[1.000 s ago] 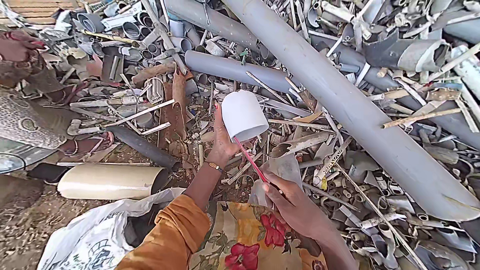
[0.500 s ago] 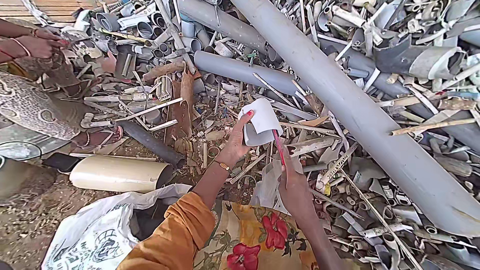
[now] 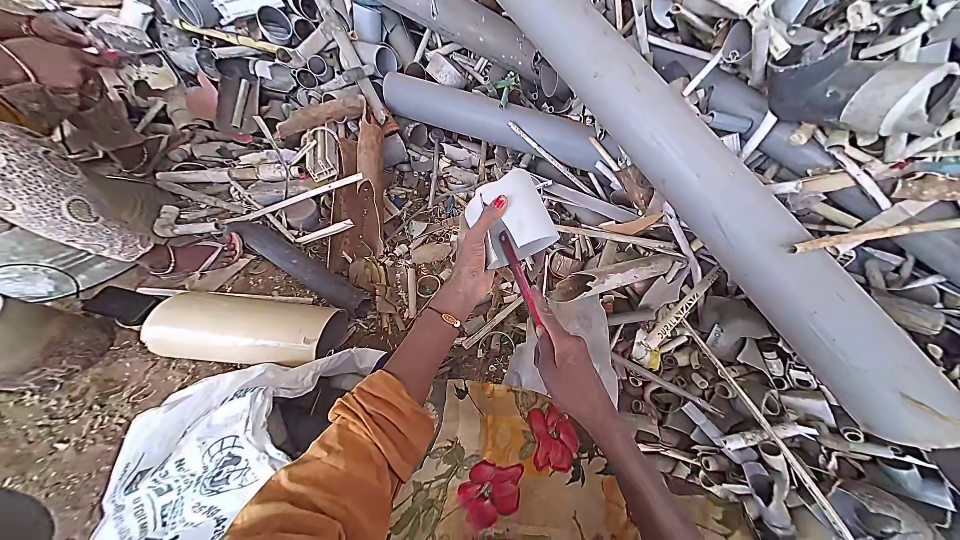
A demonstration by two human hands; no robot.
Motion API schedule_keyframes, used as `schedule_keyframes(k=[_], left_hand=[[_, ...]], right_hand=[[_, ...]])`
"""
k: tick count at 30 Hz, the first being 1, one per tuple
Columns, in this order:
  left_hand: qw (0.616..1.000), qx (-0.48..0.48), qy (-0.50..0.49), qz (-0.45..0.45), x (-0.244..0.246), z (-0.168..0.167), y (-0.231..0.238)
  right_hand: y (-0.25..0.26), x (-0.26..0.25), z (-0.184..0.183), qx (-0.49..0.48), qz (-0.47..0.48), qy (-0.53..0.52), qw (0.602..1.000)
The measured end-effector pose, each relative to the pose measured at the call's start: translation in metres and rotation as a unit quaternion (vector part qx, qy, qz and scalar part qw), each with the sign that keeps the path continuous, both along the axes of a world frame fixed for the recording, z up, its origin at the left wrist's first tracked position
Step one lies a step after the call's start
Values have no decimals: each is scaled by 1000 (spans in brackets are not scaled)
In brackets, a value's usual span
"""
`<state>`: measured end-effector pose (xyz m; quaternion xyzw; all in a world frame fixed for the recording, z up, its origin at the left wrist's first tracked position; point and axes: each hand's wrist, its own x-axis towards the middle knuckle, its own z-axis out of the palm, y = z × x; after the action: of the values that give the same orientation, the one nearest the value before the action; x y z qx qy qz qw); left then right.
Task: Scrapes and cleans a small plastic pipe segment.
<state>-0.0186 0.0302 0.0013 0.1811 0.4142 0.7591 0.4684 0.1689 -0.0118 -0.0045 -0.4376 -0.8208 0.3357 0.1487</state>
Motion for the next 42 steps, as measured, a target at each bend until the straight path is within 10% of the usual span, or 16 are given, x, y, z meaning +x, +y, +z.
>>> schedule_keyframes(k=[10,18,29,42], left_hand=[[1000,0,-12,-11,-20,-4,0],[998,3,-25,-57,-14,-1,-5],[998,-10,-15,-66,-6,-2,-3],[997,-4,-28,-68,-3,-8,10]], right_hand=[[17,1,-3,-191,59,96,975],[23,-5,1,-182,32,75,980],[30,10,-17,88,-20,34,995],[11,-11,-9,33,-36,-16,999]])
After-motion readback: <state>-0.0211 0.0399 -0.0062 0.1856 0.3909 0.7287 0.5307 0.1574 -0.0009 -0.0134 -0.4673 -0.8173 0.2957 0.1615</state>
